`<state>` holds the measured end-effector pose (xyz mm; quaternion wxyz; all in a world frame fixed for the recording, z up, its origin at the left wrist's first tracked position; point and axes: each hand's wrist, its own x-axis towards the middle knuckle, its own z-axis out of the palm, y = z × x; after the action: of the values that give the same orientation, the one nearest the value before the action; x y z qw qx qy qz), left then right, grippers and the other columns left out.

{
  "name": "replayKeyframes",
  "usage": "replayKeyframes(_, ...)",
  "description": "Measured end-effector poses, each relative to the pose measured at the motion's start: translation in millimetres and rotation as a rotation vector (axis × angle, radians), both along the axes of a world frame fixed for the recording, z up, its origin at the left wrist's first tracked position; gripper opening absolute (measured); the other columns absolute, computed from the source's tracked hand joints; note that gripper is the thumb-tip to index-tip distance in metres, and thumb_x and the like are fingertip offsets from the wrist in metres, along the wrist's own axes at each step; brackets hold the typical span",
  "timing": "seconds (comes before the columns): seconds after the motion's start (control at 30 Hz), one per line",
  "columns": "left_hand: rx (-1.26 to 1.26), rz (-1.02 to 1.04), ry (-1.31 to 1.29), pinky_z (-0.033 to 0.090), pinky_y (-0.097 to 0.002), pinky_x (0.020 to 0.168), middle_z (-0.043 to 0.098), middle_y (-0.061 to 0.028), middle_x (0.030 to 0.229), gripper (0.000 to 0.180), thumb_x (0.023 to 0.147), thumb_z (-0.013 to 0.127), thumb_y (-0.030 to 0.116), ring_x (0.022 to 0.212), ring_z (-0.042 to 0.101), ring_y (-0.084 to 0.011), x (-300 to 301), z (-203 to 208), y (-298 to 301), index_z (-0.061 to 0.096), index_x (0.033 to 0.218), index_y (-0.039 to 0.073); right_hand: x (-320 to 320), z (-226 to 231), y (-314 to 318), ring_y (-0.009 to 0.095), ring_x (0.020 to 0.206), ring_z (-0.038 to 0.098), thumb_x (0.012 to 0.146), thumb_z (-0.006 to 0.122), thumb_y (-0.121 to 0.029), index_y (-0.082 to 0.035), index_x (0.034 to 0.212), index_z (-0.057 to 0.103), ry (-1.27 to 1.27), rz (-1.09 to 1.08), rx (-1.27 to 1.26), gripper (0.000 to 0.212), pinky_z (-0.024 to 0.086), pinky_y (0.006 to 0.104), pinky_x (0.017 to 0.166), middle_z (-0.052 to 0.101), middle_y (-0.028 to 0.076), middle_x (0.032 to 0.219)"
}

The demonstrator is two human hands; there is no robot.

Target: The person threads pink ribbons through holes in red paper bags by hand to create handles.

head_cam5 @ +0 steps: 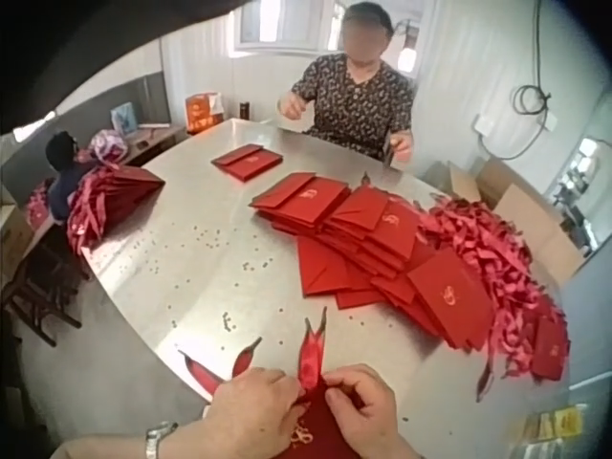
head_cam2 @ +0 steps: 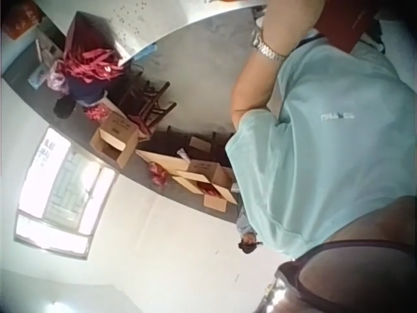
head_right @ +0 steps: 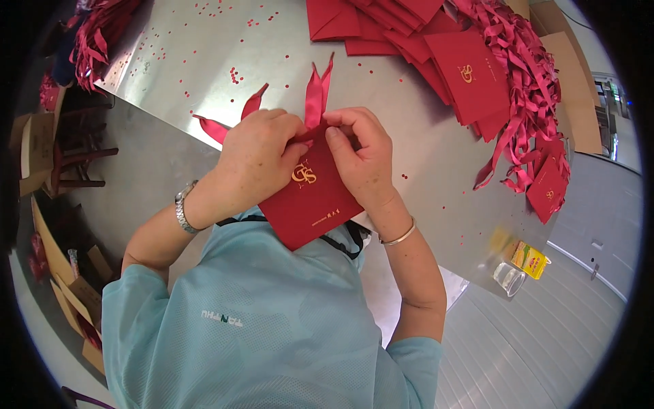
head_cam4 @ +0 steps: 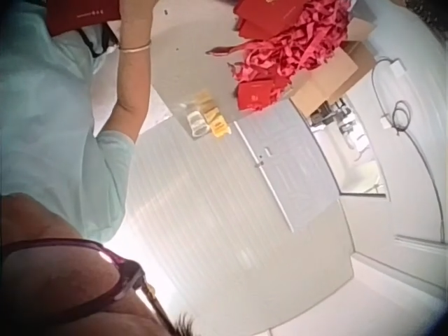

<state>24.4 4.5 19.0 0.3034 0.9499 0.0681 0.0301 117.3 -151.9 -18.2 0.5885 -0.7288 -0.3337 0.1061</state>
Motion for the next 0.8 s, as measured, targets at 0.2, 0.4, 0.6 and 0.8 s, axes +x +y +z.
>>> replayKeyframes(0.2,-0.167,0.008,-0.041,0.05,-0.0461,0.068,0.064,-0.0128,0.08,0.01,0.084,0.064,0.013,0.08,0.062,-0.0335,-10.1,17.8,-10.2,0.062,0.086,0.004,26.8,41.5,3.7,0.007,0.069,0.057,0.087,0.068,-0.013,0.001,0.088,0.065,0.236,0.006,-0.345,0.014,0.047,0.0234,0.062,0.063,0.004,0.075)
replayKeyframes(0.4,-0.334,-0.028,0.002,0.048,-0.0476,0.065,0.063,-0.0141,0.077,0.01,0.083,0.065,0.014,0.076,0.062,-0.0348,-9.4,20.7,-10.5,0.062,0.086,0.005,32.9,54.4,12.2,0.006,0.061,0.052,0.083,0.067,-0.013,0.002,0.077,0.063,0.417,0.193,-0.286,0.016,0.044,0.0237,0.058,0.061,0.003,0.066)
replayKeyframes(0.6,-0.466,-0.085,0.049,0.049,-0.0428,0.064,0.066,-0.015,0.079,0.009,0.083,0.064,0.012,0.076,0.065,-0.0328,-8.7,17.9,-4.4,0.062,0.084,0.003,20.6,36.8,16.5,0.007,0.063,0.052,0.081,0.066,-0.012,0.003,0.077,0.062,0.337,-0.079,-0.335,0.015,0.045,0.0238,0.059,0.061,0.001,0.067)
replayKeyframes(0.8,-0.819,-0.051,0.172,0.049,-0.0304,0.064,0.067,-0.0089,0.077,0.013,0.084,0.062,0.008,0.071,0.064,-0.0172,-6.6,-3.8,8.8,0.065,0.094,0.001,12.8,30.3,10.5,0.008,0.067,0.054,0.089,0.066,-0.018,0.003,0.083,0.062,0.328,-0.181,-0.211,0.022,0.046,0.0244,0.062,0.061,0.002,0.073)
